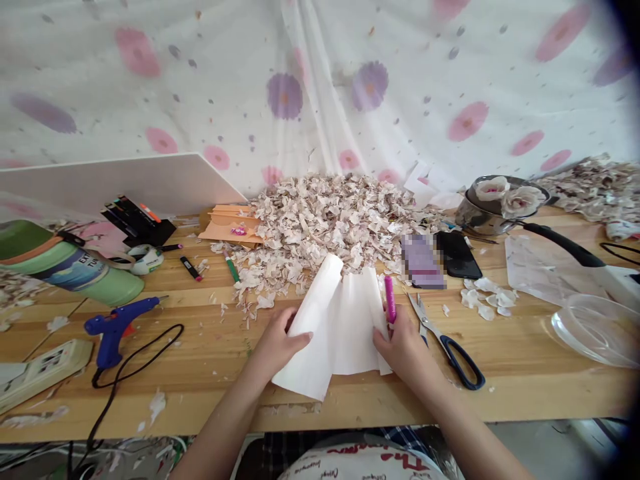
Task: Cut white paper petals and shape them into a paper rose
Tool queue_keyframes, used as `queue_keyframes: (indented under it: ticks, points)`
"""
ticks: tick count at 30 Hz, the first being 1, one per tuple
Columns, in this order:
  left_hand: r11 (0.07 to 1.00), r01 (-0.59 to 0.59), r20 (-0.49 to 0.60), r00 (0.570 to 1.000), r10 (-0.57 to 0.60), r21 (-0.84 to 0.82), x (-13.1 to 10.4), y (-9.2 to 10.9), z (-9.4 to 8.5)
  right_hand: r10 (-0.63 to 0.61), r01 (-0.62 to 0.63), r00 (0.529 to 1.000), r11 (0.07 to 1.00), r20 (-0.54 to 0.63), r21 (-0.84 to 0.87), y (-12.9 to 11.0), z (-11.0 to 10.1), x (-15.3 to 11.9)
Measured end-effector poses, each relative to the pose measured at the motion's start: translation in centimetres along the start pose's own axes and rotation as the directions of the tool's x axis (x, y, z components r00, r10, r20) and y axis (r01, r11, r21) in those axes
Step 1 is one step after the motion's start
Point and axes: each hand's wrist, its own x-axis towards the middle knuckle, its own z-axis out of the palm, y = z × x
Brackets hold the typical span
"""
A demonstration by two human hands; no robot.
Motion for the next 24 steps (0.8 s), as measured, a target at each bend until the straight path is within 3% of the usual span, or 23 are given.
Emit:
queue_keyframes:
  ticks: [3,6,10,13,16,20,24]
  points:
    - [0.974,0.086,0.039,0.996,-0.08,-0.209,-1.4,0.1,-1.5,0.057,-0.059,0.998,0.996,0.022,0.073,-0.3,-1.1,0.1]
    - [0.877,0.222,0.038,0.973,-0.227,-0.426,-2.9,-0.1,-3.1,0.123,-0.147,0.986,0.959,0.111,0.242,-0.6,-1.8,-0.2]
    - [0.818,0.276,-0.001,0.947,-0.32,-0.505,-4.3,-0.7,-4.7,0.166,-0.253,0.957,0.881,0.239,0.4,-0.5,-1.6,-1.0]
    - [0.813,0.334,0.062,0.935,-0.348,-0.477,-4.6,-1.3,-5.6,0.14,-0.254,0.948,0.875,0.287,0.412,-0.6,-1.1,-1.4]
    - [0.852,0.36,0.072,0.93,-0.36,-0.381,-4.3,-2.1,-6.7,0.145,-0.26,0.934,0.903,0.326,0.342,-0.8,-0.5,-1.5]
    - [0.966,0.257,-0.172,0.952,-0.253,0.001,-3.1,-3.8,-7.9,0.094,-0.222,0.932,0.91,0.349,0.35,-1.1,0.3,-1.3]
    - [0.891,0.246,-0.356,0.929,-0.104,0.382,-2.0,-4.8,-8.0,0.079,-0.203,0.942,0.909,0.327,0.364,-0.9,1.0,-0.9]
